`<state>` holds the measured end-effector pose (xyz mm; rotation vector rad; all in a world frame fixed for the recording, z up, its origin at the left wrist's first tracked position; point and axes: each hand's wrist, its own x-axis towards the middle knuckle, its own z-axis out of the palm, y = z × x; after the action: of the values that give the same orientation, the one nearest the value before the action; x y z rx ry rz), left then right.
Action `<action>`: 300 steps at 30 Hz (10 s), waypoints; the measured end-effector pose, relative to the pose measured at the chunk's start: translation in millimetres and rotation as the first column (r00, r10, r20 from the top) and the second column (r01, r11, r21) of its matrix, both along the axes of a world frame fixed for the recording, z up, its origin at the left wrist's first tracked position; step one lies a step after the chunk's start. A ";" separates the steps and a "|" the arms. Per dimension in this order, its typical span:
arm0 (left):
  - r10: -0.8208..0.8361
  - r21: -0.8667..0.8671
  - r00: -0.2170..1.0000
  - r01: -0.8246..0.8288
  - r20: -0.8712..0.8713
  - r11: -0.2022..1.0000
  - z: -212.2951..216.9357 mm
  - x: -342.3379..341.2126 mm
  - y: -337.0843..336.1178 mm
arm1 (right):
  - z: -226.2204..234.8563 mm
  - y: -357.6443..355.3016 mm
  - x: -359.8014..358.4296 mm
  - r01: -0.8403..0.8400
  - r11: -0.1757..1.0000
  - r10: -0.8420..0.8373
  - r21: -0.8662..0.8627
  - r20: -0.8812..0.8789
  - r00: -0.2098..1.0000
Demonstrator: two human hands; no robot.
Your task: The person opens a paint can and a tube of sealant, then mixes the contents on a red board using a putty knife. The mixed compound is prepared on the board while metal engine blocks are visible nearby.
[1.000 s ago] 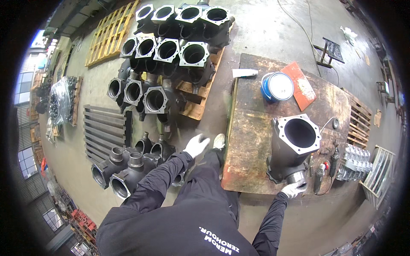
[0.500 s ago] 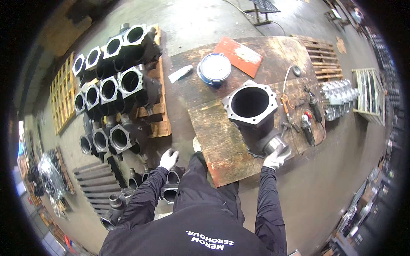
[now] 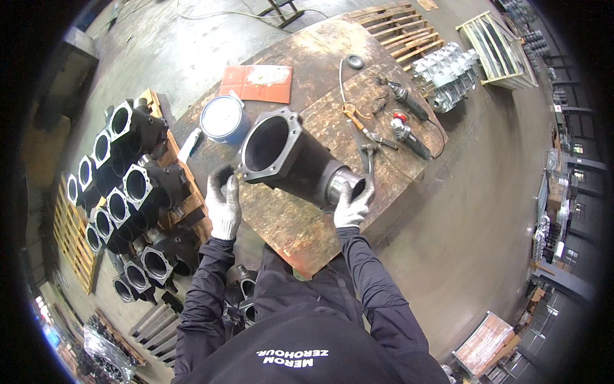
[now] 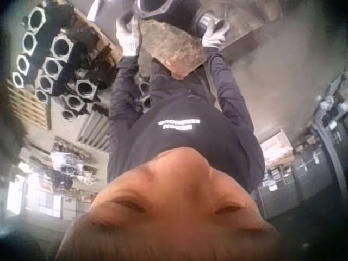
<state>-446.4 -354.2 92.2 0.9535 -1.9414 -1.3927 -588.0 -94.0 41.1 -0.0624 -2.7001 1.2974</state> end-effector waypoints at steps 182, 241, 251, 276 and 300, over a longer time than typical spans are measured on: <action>0.190 0.341 0.931 -0.297 0.313 0.892 -218.0 6.5 -181.4 | 31.9 -7.6 -62.4 -0.172 0.973 0.156 0.152 0.112 0.981; -0.238 0.639 0.908 -0.042 0.345 0.768 -50.3 103.6 144.3 | -24.7 48.7 -87.4 -0.042 0.886 0.018 -0.462 -0.055 0.998; -0.309 0.616 0.778 -0.124 0.547 0.778 9.9 53.7 305.2 | -234.0 173.5 -148.9 -0.460 0.737 0.285 0.494 0.390 0.875; -0.483 0.346 0.749 0.352 0.454 0.870 -50.9 -218.8 408.0 | -119.8 356.7 -140.5 -0.207 0.978 0.208 -0.023 0.048 0.977; -0.348 0.127 0.923 0.330 0.163 0.935 -47.3 110.0 345.2 | -29.0 332.4 63.5 -0.128 0.981 0.066 0.146 0.369 0.927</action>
<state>-336.3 -9.0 44.9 0.8397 -2.2792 -1.6542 -524.5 238.4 12.2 -0.1681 -3.1549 1.1764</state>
